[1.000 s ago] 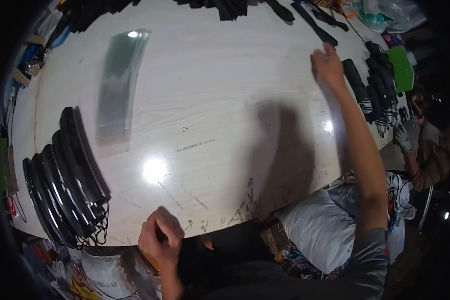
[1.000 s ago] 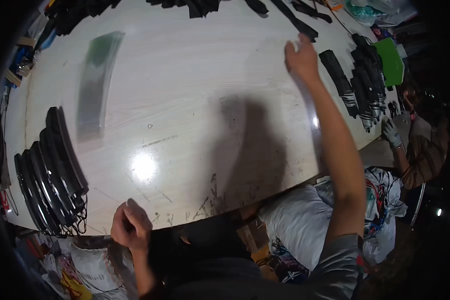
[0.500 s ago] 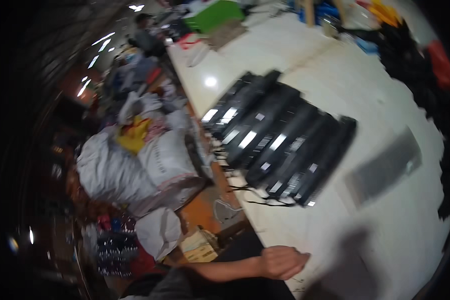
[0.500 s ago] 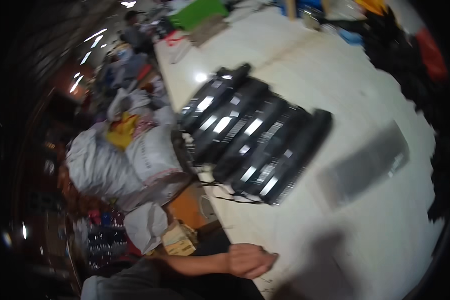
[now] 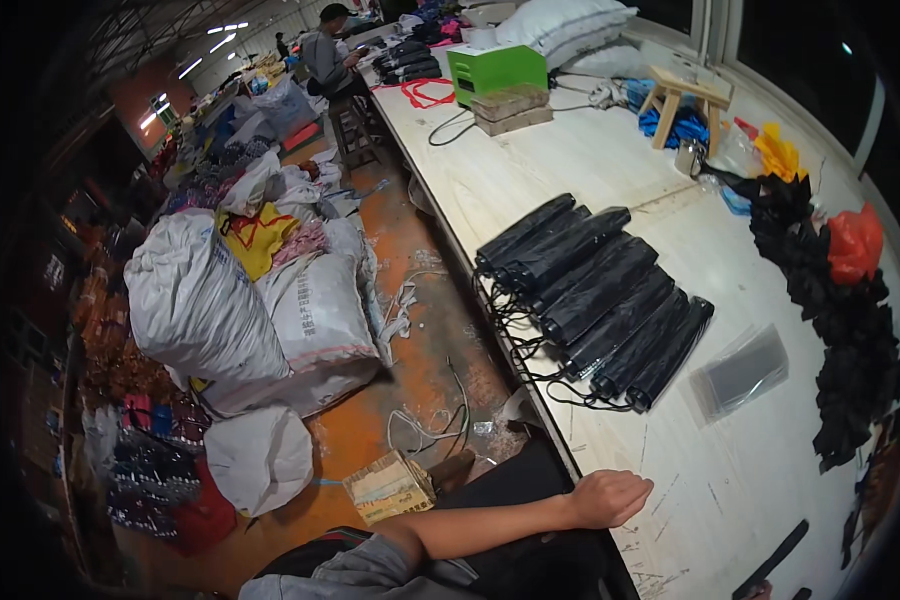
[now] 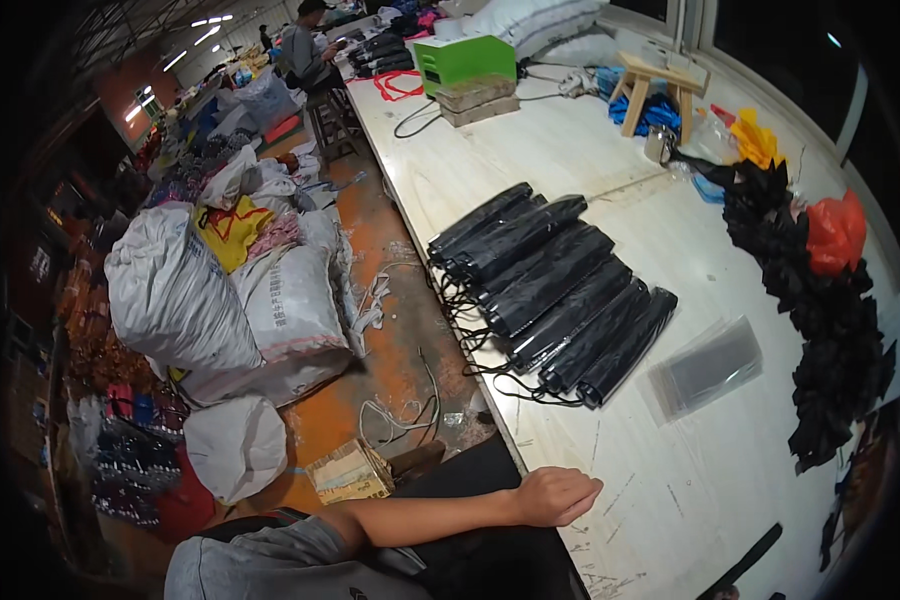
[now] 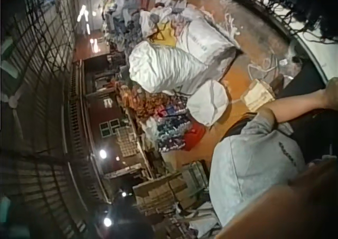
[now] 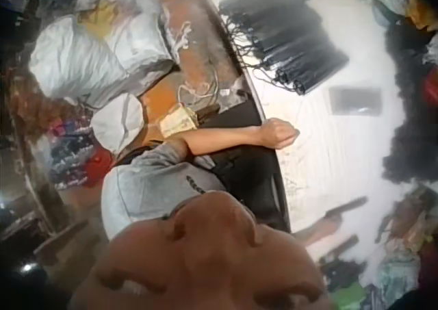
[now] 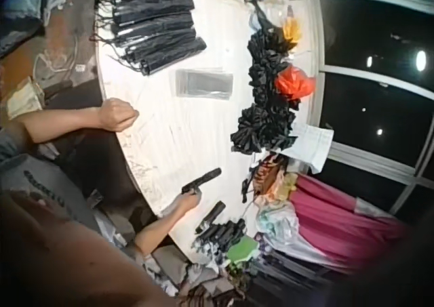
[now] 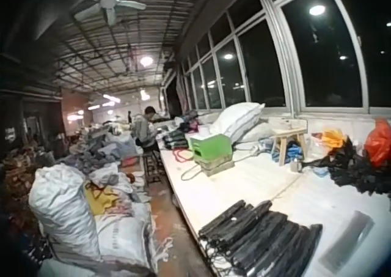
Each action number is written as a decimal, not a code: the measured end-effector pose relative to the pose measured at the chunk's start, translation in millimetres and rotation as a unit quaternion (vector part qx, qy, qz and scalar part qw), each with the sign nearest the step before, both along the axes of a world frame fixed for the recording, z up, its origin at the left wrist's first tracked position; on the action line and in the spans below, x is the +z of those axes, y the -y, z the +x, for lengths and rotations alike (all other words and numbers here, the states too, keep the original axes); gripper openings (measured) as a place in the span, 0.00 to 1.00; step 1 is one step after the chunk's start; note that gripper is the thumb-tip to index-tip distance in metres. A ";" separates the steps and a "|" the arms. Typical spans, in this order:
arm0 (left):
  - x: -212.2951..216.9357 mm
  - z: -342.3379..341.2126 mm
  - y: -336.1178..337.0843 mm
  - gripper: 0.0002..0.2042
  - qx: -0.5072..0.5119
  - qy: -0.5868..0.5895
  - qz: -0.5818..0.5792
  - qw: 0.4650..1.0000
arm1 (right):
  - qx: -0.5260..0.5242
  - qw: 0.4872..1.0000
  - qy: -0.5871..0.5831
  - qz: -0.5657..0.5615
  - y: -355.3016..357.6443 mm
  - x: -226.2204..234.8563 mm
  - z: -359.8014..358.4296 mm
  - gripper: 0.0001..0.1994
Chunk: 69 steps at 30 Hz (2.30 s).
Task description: Folding umbrellas and sliding them into protective plastic sleeves.
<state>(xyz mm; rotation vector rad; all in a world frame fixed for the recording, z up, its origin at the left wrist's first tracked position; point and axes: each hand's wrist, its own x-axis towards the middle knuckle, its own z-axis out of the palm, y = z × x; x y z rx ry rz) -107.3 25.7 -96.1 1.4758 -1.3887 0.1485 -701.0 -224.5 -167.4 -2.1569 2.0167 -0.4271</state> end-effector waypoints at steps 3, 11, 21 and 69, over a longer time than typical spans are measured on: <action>-10.6 3.7 -11.9 0.02 0.026 0.011 0.062 0.998 | -0.086 0.981 0.158 0.074 -94.7 72.9 143.0 0.16; 11.4 -20.9 -26.9 0.04 -0.088 -0.223 0.251 0.938 | -0.110 0.967 0.224 0.051 -169.0 86.8 178.0 0.18; 49.0 -67.2 -72.8 0.11 -0.277 -0.507 0.341 0.742 | -0.091 0.894 0.438 0.004 -283.5 87.7 378.5 0.18; 12.7 -17.9 -34.2 0.16 -0.306 -0.548 0.320 0.710 | -0.310 0.949 0.056 -0.024 -247.1 42.0 108.5 0.12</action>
